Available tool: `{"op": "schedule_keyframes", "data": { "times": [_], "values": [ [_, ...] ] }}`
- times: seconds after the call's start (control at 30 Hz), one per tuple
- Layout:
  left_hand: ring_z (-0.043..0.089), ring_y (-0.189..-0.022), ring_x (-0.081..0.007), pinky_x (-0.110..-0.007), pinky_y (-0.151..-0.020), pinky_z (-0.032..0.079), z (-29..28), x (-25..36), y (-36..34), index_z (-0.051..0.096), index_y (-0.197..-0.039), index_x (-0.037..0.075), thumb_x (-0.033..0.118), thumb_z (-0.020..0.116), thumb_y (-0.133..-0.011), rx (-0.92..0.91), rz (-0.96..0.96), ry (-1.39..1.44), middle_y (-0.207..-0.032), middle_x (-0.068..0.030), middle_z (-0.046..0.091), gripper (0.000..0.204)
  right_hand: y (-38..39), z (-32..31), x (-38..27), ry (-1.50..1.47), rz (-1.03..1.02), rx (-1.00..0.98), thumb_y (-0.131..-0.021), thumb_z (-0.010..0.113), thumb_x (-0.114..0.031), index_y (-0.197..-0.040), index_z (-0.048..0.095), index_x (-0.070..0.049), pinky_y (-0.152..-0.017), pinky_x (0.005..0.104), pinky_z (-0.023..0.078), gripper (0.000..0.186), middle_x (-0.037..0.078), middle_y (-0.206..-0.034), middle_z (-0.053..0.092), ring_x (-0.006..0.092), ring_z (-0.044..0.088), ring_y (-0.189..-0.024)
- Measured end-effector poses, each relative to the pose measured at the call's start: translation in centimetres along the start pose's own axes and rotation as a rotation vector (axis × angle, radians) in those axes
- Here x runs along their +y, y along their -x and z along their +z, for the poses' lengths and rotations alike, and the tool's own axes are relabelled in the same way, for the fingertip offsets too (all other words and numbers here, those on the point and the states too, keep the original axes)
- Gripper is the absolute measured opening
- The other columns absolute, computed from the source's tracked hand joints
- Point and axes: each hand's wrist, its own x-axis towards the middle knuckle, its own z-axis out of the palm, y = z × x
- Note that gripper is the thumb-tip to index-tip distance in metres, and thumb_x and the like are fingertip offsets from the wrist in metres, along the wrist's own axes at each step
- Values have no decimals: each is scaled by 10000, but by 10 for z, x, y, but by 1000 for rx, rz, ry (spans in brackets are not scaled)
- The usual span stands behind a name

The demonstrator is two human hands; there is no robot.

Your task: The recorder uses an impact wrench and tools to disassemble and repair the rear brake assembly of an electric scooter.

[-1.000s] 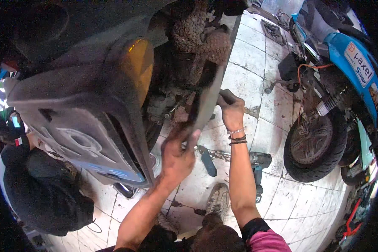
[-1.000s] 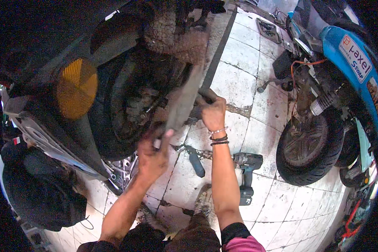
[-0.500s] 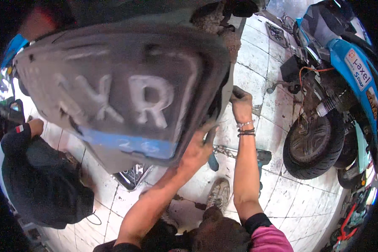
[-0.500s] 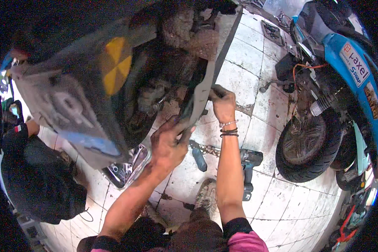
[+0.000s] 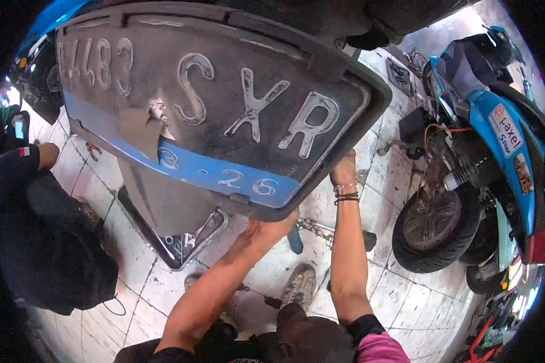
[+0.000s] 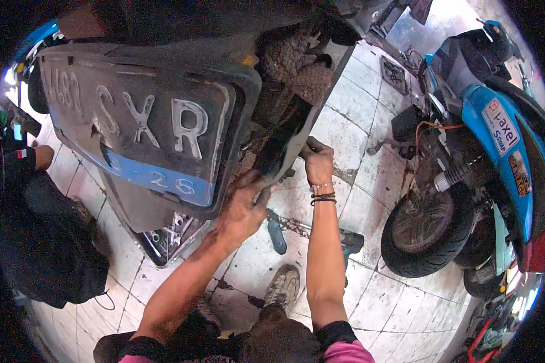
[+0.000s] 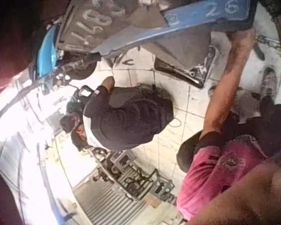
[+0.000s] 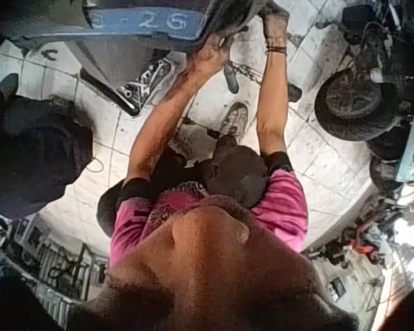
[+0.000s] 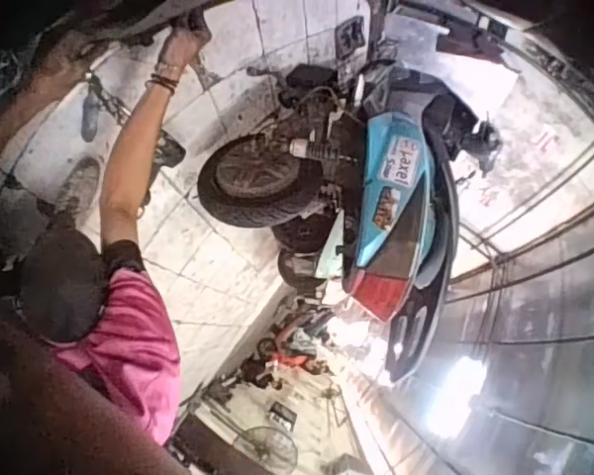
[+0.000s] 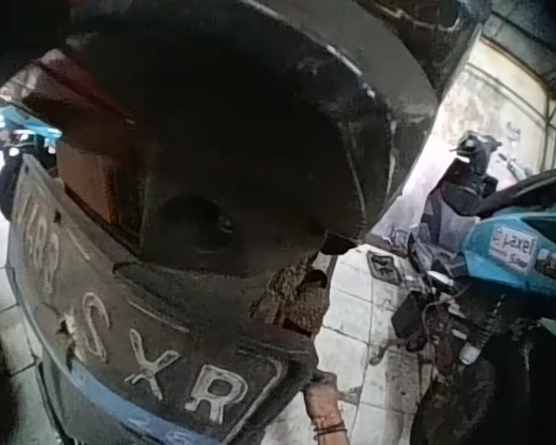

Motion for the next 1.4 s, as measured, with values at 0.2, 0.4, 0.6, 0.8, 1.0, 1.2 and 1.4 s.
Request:
{"op": "schedule_keyframes", "data": {
  "times": [0.2,0.4,0.6,0.8,1.0,1.2,1.4],
  "values": [
    [618,-1084,-345,-412,-938,477,-42,-18,-7,685,-1137,56,134,659,-912,-130,-487,1260,-1159,-181,662,240,-9,-5,-1,-30,-10,-56,-871,663,-121,-1082,704,77,-782,284,530,293,114,-960,742,152,670,-833],
    [626,-1090,-295,-396,-940,474,0,-21,5,669,-1126,31,271,640,-961,63,-465,1290,-1158,-179,670,292,-14,-10,-7,-186,-10,-101,-861,694,-112,-1055,701,97,-758,283,535,285,143,-952,740,170,688,-837],
    [649,-972,-228,-372,-927,469,-27,-15,-8,647,-1172,24,312,635,-969,200,-444,1207,-1024,-137,719,352,-18,-12,8,-74,74,-21,-840,720,-144,-996,728,77,-704,297,548,271,134,-855,744,161,695,-737],
    [630,-960,-174,-332,-904,466,-46,-30,-19,668,-1142,14,359,702,-923,312,-518,1308,-1015,-99,719,410,-14,-7,22,240,-98,44,-870,655,-188,-920,766,-38,-662,335,537,194,152,-781,728,260,677,-631],
    [624,-901,-123,-293,-841,471,-81,-31,-32,677,-1054,-13,380,703,-923,10,-788,1457,-978,-70,715,415,-2,8,13,594,-509,129,-892,656,-196,-918,762,-53,-678,367,537,180,151,-809,726,278,661,-622],
    [648,-923,-146,-297,-870,474,-95,-27,-39,682,-1084,-17,246,717,-919,-43,-825,1373,-989,-104,727,313,-3,0,2,-459,107,51,-835,754,-223,-945,749,-9,-864,354,512,241,122,-868,742,291,691,-799],
    [644,-900,-130,-275,-852,476,-97,-25,-37,684,-1061,-27,222,727,-915,27,-851,1419,-967,-73,722,291,0,12,-7,-175,-108,240,-845,741,-109,-963,726,27,-742,309,524,181,148,-896,724,208,692,-794]
  ]
}}
